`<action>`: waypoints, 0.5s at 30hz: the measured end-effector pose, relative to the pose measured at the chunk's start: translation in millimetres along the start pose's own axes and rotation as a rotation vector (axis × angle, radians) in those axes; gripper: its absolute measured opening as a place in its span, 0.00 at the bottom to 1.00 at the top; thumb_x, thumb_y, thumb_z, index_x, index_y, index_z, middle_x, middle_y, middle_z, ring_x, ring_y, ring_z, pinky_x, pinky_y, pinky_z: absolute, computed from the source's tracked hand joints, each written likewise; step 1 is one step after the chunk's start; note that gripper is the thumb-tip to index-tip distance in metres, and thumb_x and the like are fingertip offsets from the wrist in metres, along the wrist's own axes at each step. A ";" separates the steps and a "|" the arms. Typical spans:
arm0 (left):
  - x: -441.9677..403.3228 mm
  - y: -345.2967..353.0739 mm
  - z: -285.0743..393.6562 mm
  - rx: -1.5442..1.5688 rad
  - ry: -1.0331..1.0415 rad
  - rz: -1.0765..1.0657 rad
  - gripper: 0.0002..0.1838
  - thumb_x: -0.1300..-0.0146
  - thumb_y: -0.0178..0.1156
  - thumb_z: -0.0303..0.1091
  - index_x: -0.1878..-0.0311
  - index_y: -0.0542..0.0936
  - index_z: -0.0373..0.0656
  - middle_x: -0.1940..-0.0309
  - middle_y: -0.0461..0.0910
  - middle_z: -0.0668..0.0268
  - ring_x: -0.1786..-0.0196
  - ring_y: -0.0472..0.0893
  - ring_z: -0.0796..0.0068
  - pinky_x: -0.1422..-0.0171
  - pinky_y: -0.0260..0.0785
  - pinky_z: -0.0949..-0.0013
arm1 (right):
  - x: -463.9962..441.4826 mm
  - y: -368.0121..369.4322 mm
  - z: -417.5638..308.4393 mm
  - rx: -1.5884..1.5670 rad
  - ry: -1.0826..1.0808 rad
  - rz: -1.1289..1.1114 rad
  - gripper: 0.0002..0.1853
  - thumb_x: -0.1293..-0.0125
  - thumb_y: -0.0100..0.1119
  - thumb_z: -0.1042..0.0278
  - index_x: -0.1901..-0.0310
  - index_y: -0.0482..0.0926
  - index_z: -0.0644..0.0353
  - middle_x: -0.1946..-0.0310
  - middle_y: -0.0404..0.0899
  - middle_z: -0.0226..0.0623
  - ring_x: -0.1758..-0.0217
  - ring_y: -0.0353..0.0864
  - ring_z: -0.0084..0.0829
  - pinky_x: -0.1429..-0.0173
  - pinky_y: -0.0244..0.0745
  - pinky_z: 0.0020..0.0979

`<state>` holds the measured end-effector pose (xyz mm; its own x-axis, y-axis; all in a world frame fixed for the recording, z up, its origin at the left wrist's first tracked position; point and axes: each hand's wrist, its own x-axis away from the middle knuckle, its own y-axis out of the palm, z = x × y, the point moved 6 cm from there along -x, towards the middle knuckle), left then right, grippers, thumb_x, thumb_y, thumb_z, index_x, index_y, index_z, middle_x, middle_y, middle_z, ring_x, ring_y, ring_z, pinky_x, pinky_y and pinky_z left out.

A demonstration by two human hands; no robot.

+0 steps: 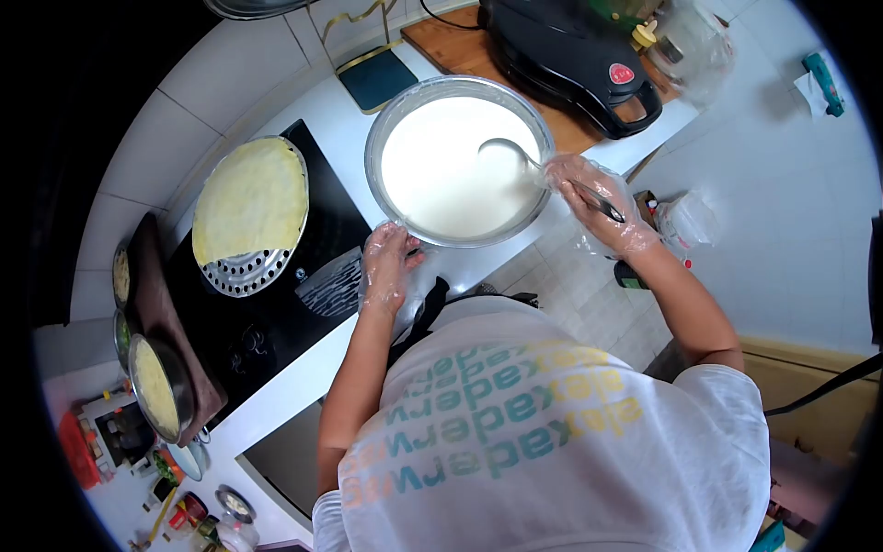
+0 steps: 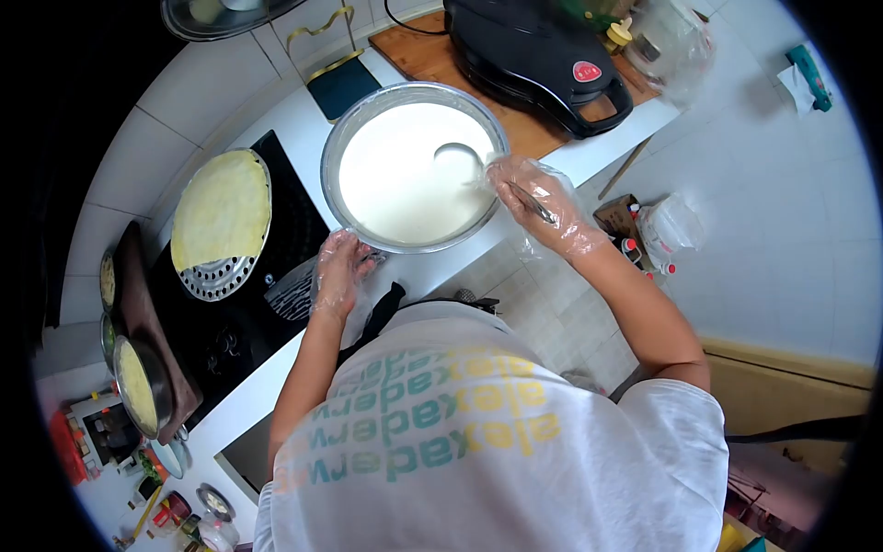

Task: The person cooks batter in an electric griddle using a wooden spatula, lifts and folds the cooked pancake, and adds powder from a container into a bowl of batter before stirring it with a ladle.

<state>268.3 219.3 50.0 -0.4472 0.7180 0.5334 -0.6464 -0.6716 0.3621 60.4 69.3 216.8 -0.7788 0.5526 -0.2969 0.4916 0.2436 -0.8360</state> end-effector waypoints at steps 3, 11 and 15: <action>6.8 -0.8 4.4 -0.065 -0.003 0.003 0.07 0.42 0.52 0.35 0.61 0.70 0.48 0.70 0.71 0.73 0.66 0.73 0.81 0.65 0.68 0.74 | -15.8 3.4 9.7 0.009 -0.048 0.088 0.07 0.40 0.49 0.72 0.63 0.74 0.64 0.63 0.76 0.43 0.59 0.75 0.38 0.54 0.70 0.31; 26.8 -37.0 18.0 0.000 0.046 0.090 0.09 0.41 0.54 0.38 0.59 0.72 0.49 0.70 0.71 0.73 0.65 0.74 0.80 0.65 0.69 0.73 | -53.6 59.8 62.7 -0.657 0.359 0.159 0.15 0.36 0.47 0.62 0.59 0.74 0.68 0.63 0.76 0.38 0.62 0.78 0.25 0.58 0.74 0.23; 40.9 -76.5 27.2 0.090 0.122 0.166 0.11 0.41 0.54 0.38 0.57 0.73 0.47 0.70 0.71 0.73 0.66 0.73 0.81 0.66 0.68 0.74 | -55.9 75.4 57.9 -0.661 0.412 0.021 0.17 0.35 0.46 0.61 0.56 0.72 0.68 0.60 0.75 0.41 0.59 0.78 0.29 0.57 0.74 0.24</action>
<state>316.3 295.0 64.9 -0.6182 0.6091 0.4968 -0.5019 -0.7923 0.3469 118.5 10.6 143.6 -0.6227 0.7824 -0.0066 0.7357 0.5826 -0.3455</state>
